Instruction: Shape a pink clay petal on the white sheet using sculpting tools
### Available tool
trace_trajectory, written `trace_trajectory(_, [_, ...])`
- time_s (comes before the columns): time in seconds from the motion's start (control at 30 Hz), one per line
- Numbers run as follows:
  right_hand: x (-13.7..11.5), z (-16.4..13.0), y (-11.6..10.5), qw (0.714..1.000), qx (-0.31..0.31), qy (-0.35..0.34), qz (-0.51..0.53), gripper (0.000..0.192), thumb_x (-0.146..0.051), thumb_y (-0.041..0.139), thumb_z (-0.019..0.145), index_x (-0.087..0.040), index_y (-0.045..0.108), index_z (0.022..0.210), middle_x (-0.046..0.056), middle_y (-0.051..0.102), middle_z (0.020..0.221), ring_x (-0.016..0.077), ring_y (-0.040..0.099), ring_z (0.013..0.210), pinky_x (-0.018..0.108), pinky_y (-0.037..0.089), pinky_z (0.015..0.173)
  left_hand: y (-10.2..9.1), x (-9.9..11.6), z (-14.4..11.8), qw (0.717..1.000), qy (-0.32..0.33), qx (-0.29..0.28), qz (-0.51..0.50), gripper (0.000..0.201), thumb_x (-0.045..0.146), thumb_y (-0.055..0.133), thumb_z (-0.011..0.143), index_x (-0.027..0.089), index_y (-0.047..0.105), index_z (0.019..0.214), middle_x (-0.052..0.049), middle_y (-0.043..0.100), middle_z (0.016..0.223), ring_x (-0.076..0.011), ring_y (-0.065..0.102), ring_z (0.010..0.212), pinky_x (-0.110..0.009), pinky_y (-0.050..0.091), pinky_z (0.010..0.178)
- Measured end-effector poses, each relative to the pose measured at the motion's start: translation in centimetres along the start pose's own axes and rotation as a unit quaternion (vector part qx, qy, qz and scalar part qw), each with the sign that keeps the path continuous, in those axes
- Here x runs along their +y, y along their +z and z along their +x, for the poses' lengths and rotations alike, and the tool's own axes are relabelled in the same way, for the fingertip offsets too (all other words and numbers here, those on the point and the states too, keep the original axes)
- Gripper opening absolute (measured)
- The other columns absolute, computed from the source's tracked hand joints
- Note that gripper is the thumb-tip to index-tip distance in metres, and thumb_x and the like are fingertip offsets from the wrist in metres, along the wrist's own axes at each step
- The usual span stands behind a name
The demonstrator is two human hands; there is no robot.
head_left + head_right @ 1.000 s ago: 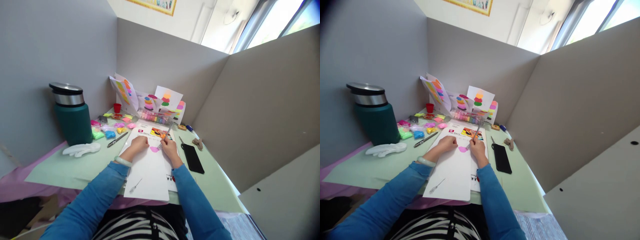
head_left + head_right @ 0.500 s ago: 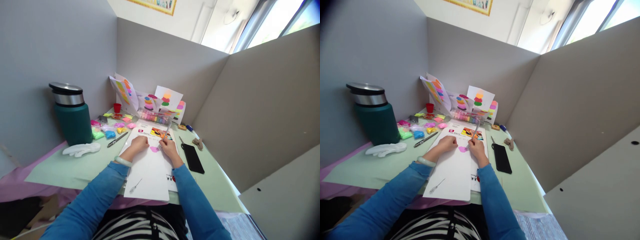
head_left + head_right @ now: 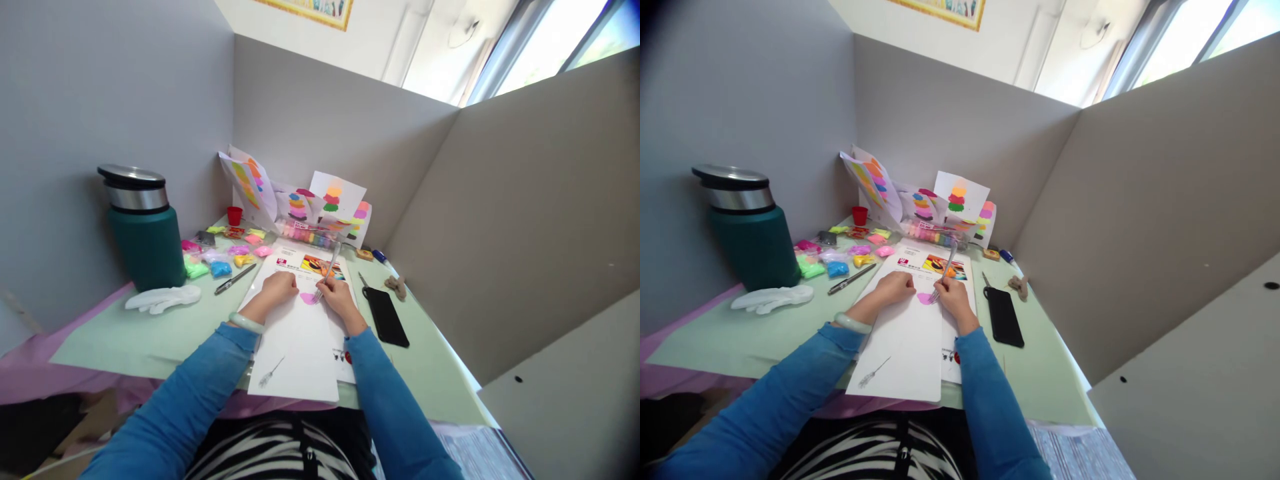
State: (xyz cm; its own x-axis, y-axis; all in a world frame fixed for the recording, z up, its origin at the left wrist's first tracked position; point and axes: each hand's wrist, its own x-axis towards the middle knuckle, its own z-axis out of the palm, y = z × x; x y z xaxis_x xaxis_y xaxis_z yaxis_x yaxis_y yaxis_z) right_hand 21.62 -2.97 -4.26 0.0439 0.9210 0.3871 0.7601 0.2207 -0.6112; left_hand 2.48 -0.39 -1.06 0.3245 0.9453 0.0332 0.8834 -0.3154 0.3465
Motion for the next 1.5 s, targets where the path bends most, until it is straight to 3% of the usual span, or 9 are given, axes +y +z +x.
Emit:
trace_trajectory(0.2, [0.1,0.1,-0.3,0.994,0.050,0.052,-0.083,0.022,-0.030,0.051,0.083,-0.019,0.069,0.078,0.005,0.068,0.076,0.0177,0.058,0.072,0.025,0.037,0.064,0.0,-0.1,0.1,1.000,-0.001,0.001,-0.003,0.021,0.029,0.056,0.073,0.022,0.070,0.087,-0.007,0.071,0.097,-0.0203,0.064,0.087,-0.025,0.046,0.069])
trace_trajectory(0.47, [0.1,0.0,-0.1,0.999,-0.010,-0.006,0.035,0.019,-0.031,0.054,0.078,-0.017,0.067,0.075,0.001,0.064,0.068,0.0149,0.057,0.066,0.024,0.038,0.063,0.1,0.0,0.1,1.000,-0.001,0.001,0.000,0.020,0.029,0.055,0.073,0.022,0.070,0.085,-0.006,0.071,0.094,-0.0209,0.064,0.087,-0.026,0.046,0.069])
trace_trajectory(0.77, [0.2,0.0,-0.4,0.997,0.050,0.023,-0.050,0.021,-0.030,0.051,0.082,-0.019,0.068,0.075,0.004,0.068,0.072,0.0168,0.058,0.068,0.025,0.038,0.063,-0.1,0.1,-0.1,1.000,-0.002,0.002,-0.003,0.020,0.028,0.055,0.073,0.022,0.069,0.085,-0.007,0.071,0.096,-0.0212,0.064,0.086,-0.027,0.047,0.069])
trace_trajectory(1.07, [-0.5,-0.2,0.8,1.000,0.002,-0.021,0.010,0.017,-0.028,0.054,0.080,-0.018,0.066,0.073,0.000,0.065,0.068,0.0141,0.056,0.065,0.024,0.037,0.062,0.3,-0.2,0.2,1.000,0.004,0.006,0.003,0.021,0.029,0.055,0.073,0.022,0.069,0.086,-0.006,0.071,0.096,-0.0204,0.064,0.088,-0.026,0.047,0.070])
trace_trajectory(1.33, [-0.3,0.0,0.6,0.993,0.039,0.039,-0.101,0.021,-0.031,0.049,0.084,-0.020,0.066,0.077,0.004,0.067,0.073,0.0167,0.058,0.070,0.024,0.035,0.061,0.3,-0.3,0.3,1.000,0.004,0.009,-0.005,0.019,0.028,0.055,0.073,0.022,0.069,0.085,-0.006,0.071,0.096,-0.0207,0.064,0.090,-0.025,0.047,0.071])
trace_trajectory(1.5, [-0.5,-0.2,0.7,0.997,0.033,0.026,-0.062,0.020,-0.031,0.050,0.082,-0.020,0.065,0.077,0.002,0.066,0.071,0.0155,0.058,0.068,0.023,0.036,0.063,0.0,0.0,0.0,1.000,0.002,0.006,-0.003,0.019,0.028,0.056,0.074,0.021,0.069,0.085,-0.007,0.071,0.095,-0.0212,0.064,0.089,-0.026,0.047,0.071])
